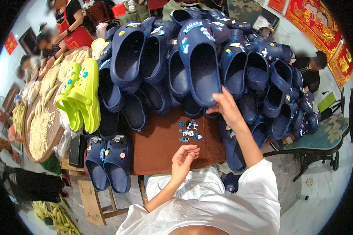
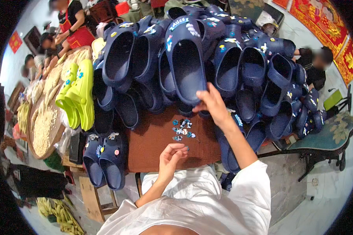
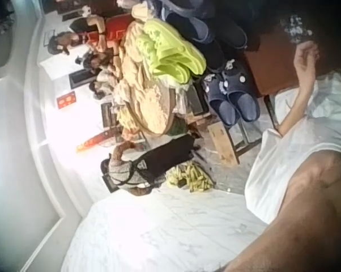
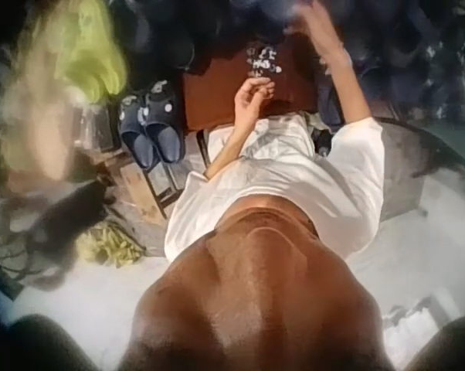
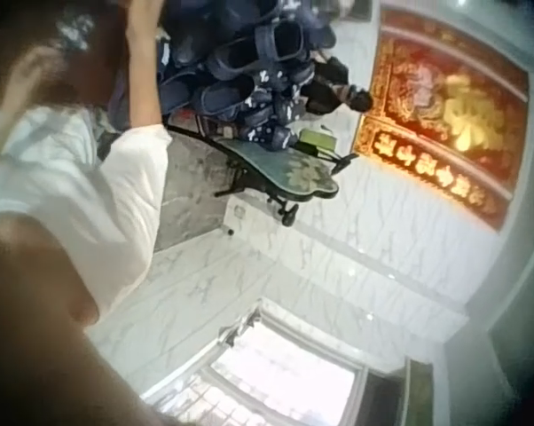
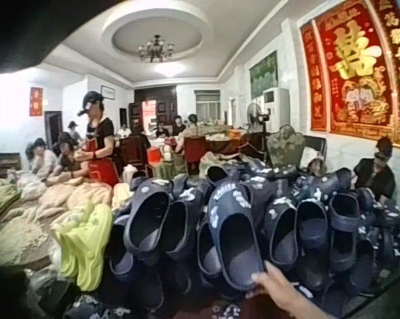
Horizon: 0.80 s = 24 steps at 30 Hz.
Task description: The recorder attaches decorative charms (Jibbitz) to navy blue clog-style shoes.
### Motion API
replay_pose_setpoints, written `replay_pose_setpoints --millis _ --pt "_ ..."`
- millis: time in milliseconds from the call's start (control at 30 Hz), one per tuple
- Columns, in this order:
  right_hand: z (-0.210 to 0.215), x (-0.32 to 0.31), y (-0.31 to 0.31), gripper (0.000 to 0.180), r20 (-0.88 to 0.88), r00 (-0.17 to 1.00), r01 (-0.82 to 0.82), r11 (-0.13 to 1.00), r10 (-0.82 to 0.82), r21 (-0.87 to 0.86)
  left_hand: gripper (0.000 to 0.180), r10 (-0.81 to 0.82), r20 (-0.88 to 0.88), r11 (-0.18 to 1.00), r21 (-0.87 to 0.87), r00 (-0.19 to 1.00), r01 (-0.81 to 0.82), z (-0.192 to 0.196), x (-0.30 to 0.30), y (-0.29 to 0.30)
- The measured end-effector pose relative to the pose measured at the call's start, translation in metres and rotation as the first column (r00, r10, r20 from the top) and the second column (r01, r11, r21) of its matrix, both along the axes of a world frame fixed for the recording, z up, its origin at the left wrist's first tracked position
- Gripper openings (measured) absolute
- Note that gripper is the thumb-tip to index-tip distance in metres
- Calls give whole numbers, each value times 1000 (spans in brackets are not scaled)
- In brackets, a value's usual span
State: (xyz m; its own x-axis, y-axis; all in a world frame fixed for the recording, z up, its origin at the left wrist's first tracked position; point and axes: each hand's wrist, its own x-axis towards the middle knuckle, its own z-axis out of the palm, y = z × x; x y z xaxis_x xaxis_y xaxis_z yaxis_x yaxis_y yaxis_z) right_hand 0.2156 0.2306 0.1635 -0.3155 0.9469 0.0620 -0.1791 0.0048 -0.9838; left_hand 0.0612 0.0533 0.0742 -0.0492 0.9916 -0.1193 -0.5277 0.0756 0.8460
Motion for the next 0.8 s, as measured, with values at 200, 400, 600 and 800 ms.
replay_pose_setpoints --millis 200,400,600,800 --pt "1 -29 78 28 -48 998 23 995 -27 -94 17 0 -179 1000 22 984 4 -31 -26 -18" --pt "1 -35 138 33 -111 994 -13 986 -5 -164 15 140 -313 984 -66 939 -168 -47 -63 -42" --pt "5 -52 154 47 -132 989 49 992 -64 -113 16 330 -400 934 7 855 -357 -55 -84 -57" --pt "-3 -53 150 53 -172 967 170 978 -189 -119 14 569 -452 804 131 687 -580 -45 -111 -60"
